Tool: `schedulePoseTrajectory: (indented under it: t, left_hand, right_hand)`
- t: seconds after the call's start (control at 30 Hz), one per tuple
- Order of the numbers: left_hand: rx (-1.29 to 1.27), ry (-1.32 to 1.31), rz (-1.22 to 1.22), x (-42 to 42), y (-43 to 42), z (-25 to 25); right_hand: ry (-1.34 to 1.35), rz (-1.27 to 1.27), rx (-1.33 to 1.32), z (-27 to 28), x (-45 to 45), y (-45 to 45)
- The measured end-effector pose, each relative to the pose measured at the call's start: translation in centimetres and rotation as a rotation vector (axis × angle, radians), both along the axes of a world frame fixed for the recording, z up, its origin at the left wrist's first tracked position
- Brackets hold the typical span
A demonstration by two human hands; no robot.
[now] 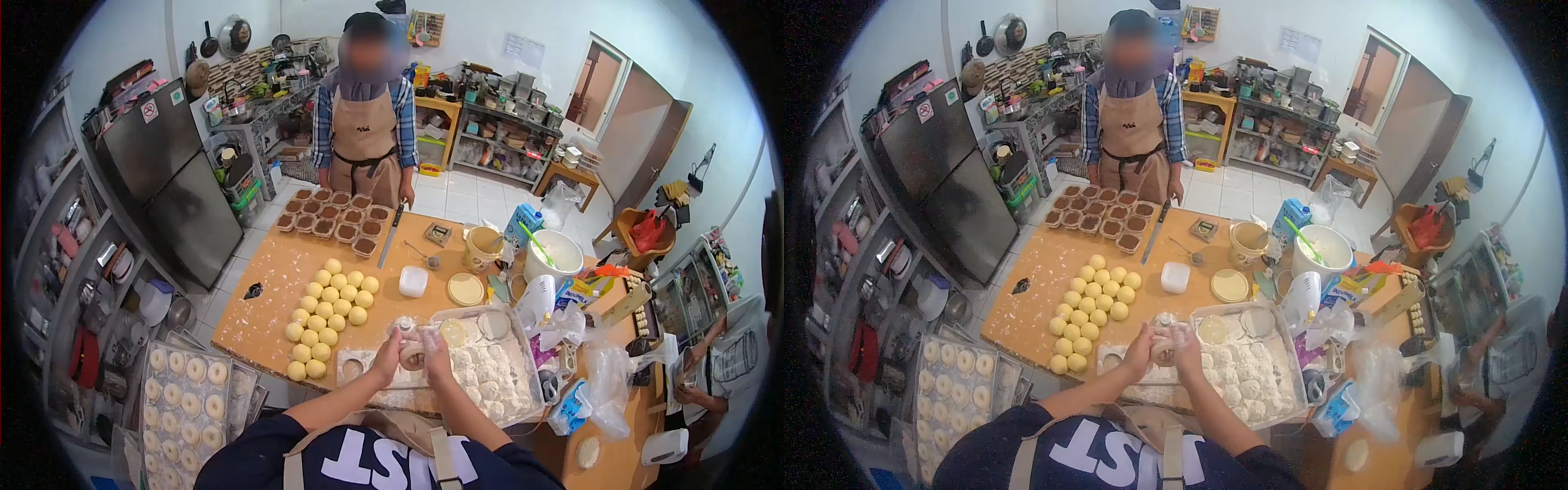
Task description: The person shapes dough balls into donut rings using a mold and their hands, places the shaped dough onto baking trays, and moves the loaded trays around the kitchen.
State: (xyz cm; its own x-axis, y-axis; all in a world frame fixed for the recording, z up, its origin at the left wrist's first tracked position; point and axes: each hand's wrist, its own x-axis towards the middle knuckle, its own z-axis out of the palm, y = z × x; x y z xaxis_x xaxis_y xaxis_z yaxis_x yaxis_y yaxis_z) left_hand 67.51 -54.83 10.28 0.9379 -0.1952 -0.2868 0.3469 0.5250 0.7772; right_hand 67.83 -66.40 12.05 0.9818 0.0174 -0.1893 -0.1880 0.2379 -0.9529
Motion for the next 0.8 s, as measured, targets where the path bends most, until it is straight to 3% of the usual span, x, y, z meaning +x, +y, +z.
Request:
schedulePoseTrajectory:
  t: [0.03, 0.13, 0.23, 0.33, 0.43, 0.53, 0.63, 0.73, 0.8]
  left_hand:
    - [-0.117, 0.015, 0.067, -0.4, -0.4, 0.7]
    - [-0.234, 0.034, 0.13, 0.8, -0.3, -1.7]
    - [0.183, -0.013, -0.1, 1.2, 0.3, -2.9]
    - [0.034, -0.025, 0.146, 0.3, -0.9, -2.6]
    - [-0.08, 0.067, 0.18, -0.2, -0.9, -0.2]
    - [0.167, 0.11, -0.059, 1.2, 0.3, -1.4]
    - [0.232, 0.02, -0.033, 0.5, 0.1, -0.1]
    - [-0.179, 0.185, 0.288, 0.0, -2.1, 1.0]
    - [0.101, 0.076, 0.094, 0.4, -0.9, -1.5]
  right_hand:
    - [0.013, -0.113, 0.155, 0.0, -0.2, 0.1]
    - [0.004, -0.041, 0.15, 0.3, -0.4, 0.3]
    - [-0.061, -0.003, 0.062, 1.4, -0.6, 0.4]
    - [-0.054, -0.052, 0.142, 0.6, 0.1, 0.1]
    - [-0.038, -0.033, 0.164, 0.7, -0.2, 0.2]
    - [0.082, 0.284, -0.072, 0.6, 0.4, -0.9]
    - [-0.012, 0.224, -0.083, 0.7, 0.5, -1.2]
    - [0.002, -0.037, 0.158, 0.4, 0.4, -0.3]
    - [-0.105, 0.162, -0.123, 0.9, 0.3, -0.7]
